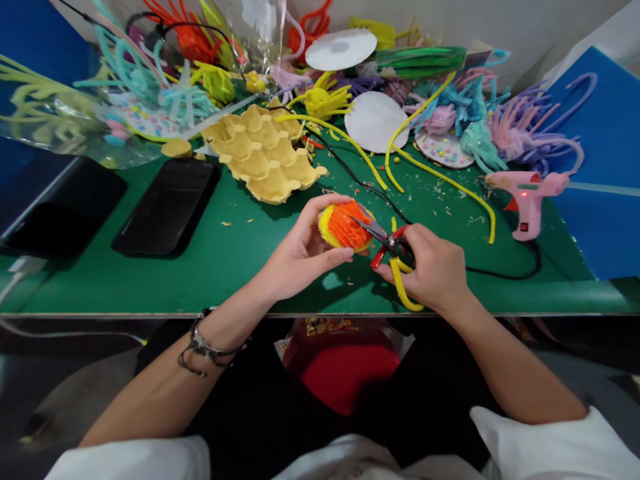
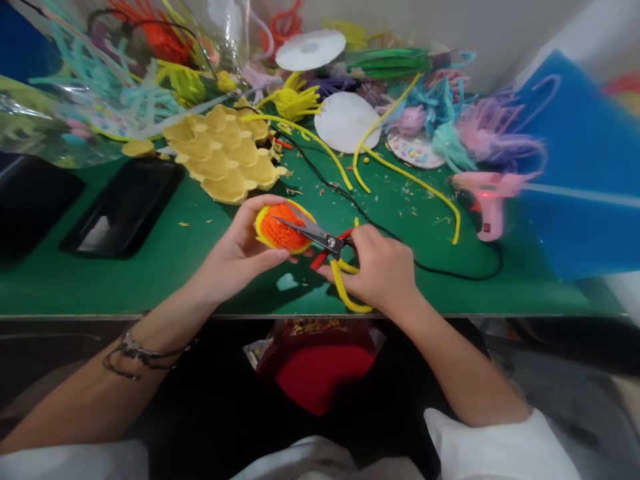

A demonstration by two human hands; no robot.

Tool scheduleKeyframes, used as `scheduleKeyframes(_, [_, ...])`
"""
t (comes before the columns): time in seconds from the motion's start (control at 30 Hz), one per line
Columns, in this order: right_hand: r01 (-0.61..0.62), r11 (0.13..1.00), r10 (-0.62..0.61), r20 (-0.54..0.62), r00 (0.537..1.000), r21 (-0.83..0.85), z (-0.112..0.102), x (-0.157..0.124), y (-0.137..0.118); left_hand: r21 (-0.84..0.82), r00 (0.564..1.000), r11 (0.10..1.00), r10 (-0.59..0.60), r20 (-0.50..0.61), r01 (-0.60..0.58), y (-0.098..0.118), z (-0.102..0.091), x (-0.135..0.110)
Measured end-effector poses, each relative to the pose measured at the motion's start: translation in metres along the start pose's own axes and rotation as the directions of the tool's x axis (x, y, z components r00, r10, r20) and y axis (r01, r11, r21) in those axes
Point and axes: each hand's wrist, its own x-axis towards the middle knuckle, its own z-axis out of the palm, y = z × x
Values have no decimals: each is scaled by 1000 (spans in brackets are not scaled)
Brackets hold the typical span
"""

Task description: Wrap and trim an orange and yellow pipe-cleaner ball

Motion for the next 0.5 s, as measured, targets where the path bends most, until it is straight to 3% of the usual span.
scheduleKeyframes(0.27, [35, 996, -40, -49, 998, -85, 1, -2, 2, -5, 998, 998, -70, 5, 70, -1, 0, -1])
scheduleKeyframes(0.5, [11, 1000, -11, -44, 999, 7, 2, 0, 1, -35, 995, 994, -99, 6, 99, 2, 1, -1])
